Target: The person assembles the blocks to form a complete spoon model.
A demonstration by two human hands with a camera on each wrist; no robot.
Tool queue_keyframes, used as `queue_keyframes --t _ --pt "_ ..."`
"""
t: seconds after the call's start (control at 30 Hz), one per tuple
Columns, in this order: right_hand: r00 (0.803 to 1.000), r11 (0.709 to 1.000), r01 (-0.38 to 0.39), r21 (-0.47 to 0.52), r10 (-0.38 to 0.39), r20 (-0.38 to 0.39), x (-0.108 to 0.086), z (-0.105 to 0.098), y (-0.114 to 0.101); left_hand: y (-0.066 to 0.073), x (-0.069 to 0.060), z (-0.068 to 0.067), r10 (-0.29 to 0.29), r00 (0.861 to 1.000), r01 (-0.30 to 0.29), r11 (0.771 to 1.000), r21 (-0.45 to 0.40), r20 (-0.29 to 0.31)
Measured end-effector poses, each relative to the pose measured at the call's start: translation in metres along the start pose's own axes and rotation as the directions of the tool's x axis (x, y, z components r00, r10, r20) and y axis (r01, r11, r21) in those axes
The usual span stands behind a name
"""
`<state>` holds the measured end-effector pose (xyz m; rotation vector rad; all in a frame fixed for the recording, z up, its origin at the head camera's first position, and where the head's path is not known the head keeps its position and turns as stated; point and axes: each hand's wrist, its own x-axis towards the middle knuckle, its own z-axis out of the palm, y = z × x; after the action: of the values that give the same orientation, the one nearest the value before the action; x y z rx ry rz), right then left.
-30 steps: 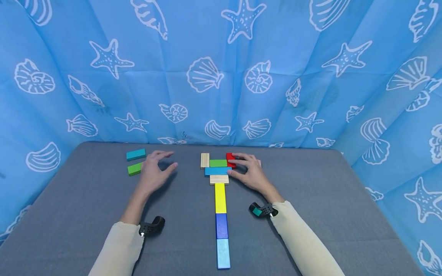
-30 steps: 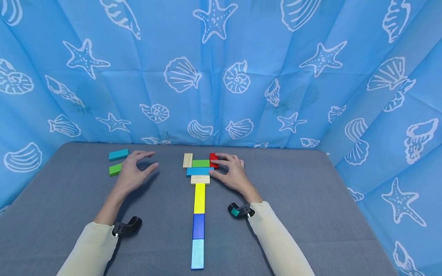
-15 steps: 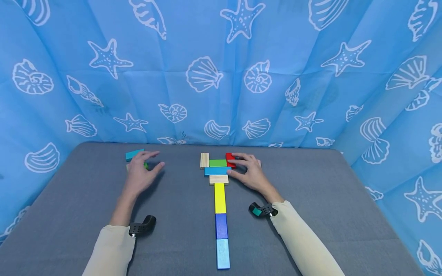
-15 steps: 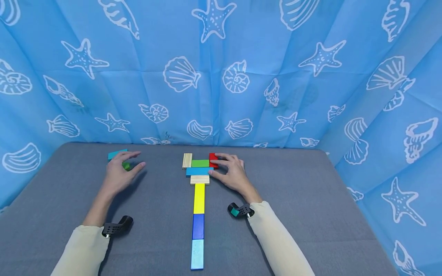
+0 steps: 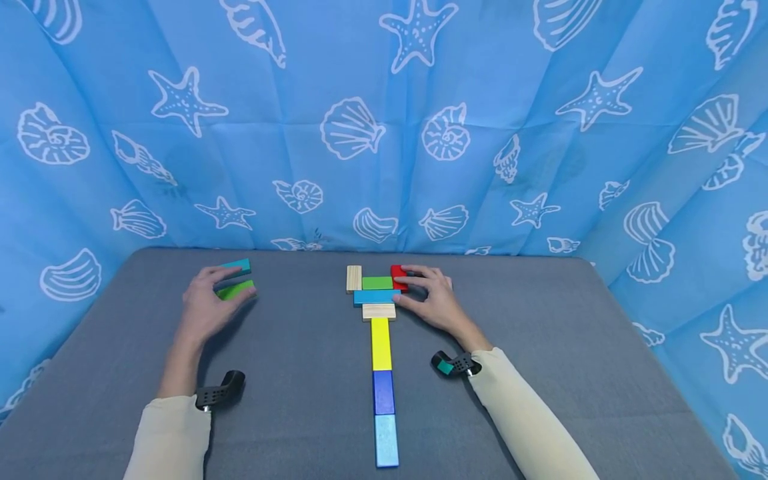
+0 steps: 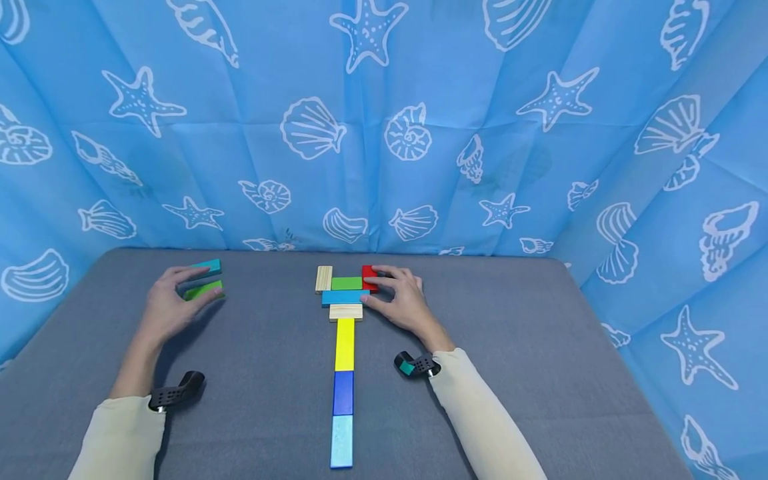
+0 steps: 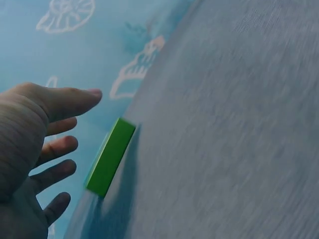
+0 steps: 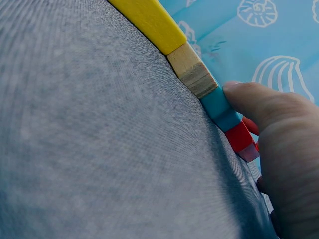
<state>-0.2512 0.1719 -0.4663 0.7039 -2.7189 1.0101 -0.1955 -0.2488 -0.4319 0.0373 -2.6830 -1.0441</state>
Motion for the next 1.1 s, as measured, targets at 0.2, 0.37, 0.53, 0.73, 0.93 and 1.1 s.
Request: queue_keyframes --t 0.2,0.37,0.53,0.73,0.93,1.1 --pt "1.000 1.000 -0.001 0.008 0.001 -0.004 0.000 0.000 0.000 -0.014 -0.001 -0.009 -0.057 0.998 0.056 0.998 0.022 0.041" --pt "1.000 1.000 0.012 0.023 -0.012 -0.014 0.001 -0.001 0.001 -0.022 0.000 -0.012 -0.115 0.990 0.112 0.993 0.032 0.079" --pt "1.000 0.999 0.021 0.033 -0.020 -0.018 0.001 -0.002 0.001 -0.027 0.000 -0.012 -0.147 0.985 0.143 0.989 0.041 0.095" --pt "1.000 1.000 0.015 0.025 -0.015 -0.014 0.001 -0.001 0.001 -0.033 -0.002 -0.010 -0.138 0.986 0.135 0.990 0.041 0.095" --pt "1.000 1.000 0.019 0.025 -0.018 -0.013 0.001 -0.001 0.000 -0.036 -0.002 -0.010 -0.145 0.985 0.141 0.989 0.043 0.096" --pt "1.000 0.999 0.019 0.028 -0.018 -0.016 0.001 -0.001 -0.001 -0.037 -0.003 -0.008 -0.149 0.985 0.145 0.988 0.049 0.082"
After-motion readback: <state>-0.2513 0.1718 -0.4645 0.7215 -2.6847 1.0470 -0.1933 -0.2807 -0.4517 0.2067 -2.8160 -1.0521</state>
